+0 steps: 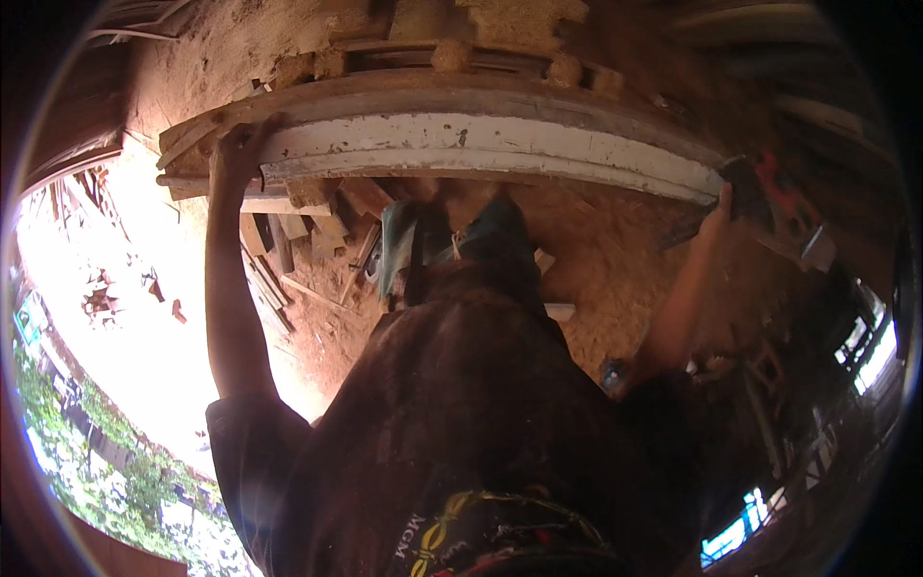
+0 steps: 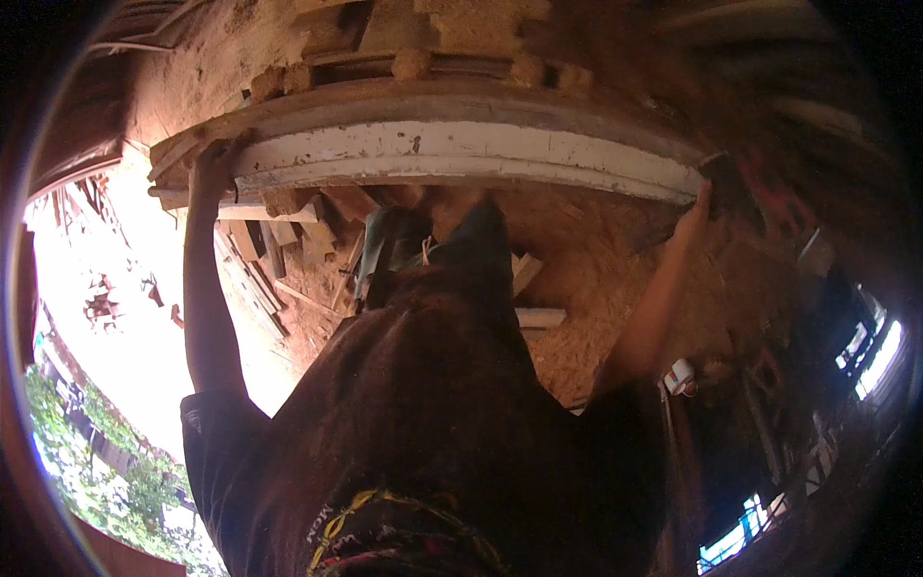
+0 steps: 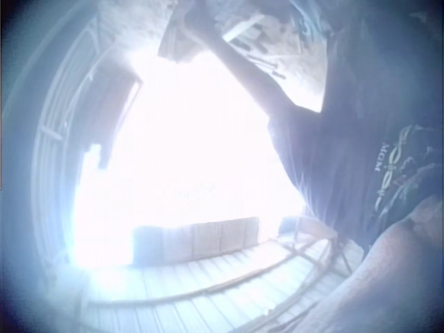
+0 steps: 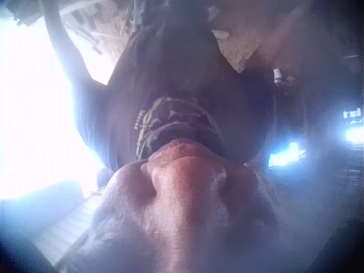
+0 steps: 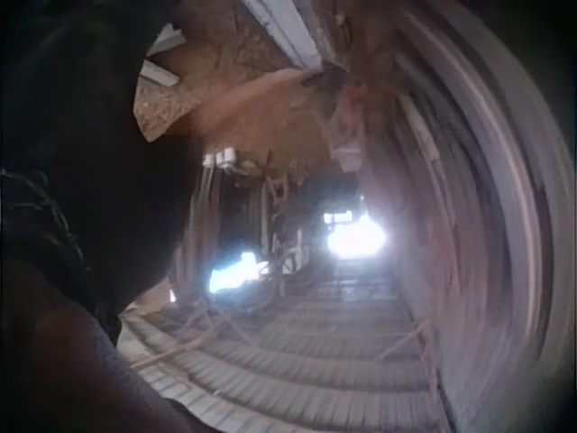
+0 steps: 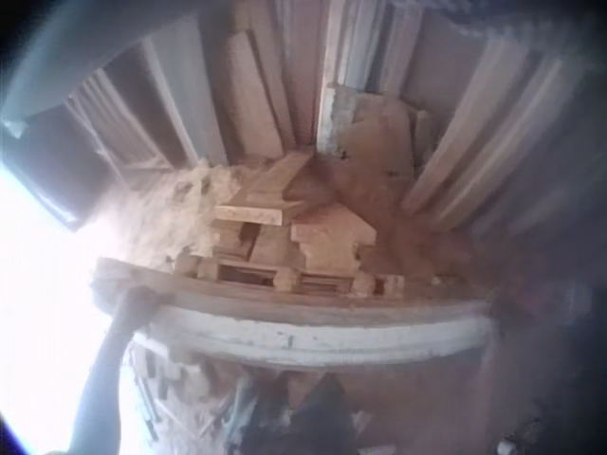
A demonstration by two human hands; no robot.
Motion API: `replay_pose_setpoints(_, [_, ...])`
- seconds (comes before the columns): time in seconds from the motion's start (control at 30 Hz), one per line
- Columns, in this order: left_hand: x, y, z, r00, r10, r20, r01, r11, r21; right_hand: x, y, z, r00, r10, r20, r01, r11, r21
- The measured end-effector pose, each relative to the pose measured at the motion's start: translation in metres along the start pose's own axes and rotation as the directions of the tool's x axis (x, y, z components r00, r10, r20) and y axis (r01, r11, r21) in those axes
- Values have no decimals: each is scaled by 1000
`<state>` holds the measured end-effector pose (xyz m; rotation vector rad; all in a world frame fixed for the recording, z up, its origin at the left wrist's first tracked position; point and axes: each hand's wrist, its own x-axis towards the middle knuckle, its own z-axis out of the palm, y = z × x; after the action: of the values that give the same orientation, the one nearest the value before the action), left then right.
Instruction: The person hammers nails into a wooden plank using a hammer, then retrieves a nail from a bucket and continues hammering. Later, the person uses a handheld electric sander to smooth the plank's surface.
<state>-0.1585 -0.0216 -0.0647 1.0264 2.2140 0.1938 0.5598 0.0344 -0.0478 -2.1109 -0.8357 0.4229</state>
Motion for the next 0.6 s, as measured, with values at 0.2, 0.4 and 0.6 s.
replay_pose_setpoints(0.2, [-8,-2,6,996,-66,-57,69,996,51,-85,-55,-9,934,66,351,-131,978,163])
replay_pose_setpoints(0.4, [1,-15,10,994,45,-103,-41,998,42,-215,-76,60,656,223,721,-182,974,-136])
replay_pose_setpoints(0.6, [4,-12,15,993,57,-99,-52,997,61,-278,-92,153,528,-265,807,295,948,118])
